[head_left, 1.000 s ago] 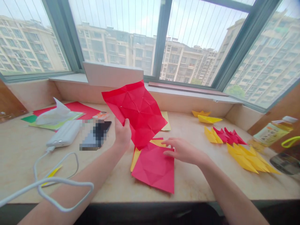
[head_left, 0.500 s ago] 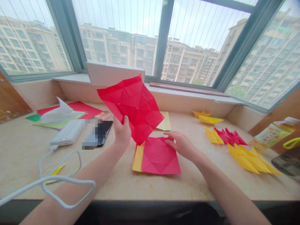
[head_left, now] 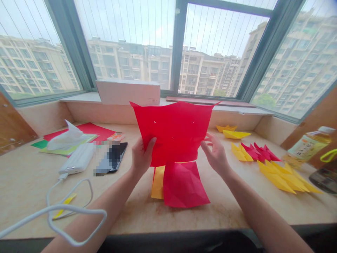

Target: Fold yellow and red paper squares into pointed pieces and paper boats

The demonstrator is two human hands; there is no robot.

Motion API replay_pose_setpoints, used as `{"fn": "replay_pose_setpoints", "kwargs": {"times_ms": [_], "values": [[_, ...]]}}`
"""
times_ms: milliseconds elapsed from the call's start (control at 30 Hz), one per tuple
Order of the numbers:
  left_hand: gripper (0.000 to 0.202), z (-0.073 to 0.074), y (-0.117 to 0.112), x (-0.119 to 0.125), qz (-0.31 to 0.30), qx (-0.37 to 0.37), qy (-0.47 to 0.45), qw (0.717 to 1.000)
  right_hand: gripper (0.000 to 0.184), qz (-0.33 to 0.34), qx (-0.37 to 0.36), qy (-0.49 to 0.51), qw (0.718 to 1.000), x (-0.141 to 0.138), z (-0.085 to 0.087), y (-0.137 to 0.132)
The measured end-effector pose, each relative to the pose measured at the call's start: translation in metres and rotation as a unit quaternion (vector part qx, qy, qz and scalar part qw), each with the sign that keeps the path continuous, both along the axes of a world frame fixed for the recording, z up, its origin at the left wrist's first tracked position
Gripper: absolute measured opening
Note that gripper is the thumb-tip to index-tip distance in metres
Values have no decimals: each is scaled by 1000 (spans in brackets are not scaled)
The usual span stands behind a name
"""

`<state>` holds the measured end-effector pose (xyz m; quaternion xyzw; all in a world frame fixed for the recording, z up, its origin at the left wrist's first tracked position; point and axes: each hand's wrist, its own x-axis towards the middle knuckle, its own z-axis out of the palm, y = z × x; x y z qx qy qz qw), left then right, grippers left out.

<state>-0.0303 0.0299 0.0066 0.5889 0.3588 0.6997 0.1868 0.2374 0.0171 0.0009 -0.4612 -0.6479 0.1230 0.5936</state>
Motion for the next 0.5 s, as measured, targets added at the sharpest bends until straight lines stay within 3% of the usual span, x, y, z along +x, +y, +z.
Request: {"fn": "replay_pose_setpoints", "kwargs": {"times_ms": [100, 233, 500], "values": [[21, -1, -4, 0, -14, 4, 35, 999, 36, 35, 24, 8, 999, 1, 1, -1], [20, -5, -5, -1, -10, 24, 108, 994, 29, 61, -14, 81, 995, 1, -5, 1], [25, -19, 4, 0, -66, -33, 65, 995, 33, 152, -82, 196, 965, -6, -1, 1]]}}
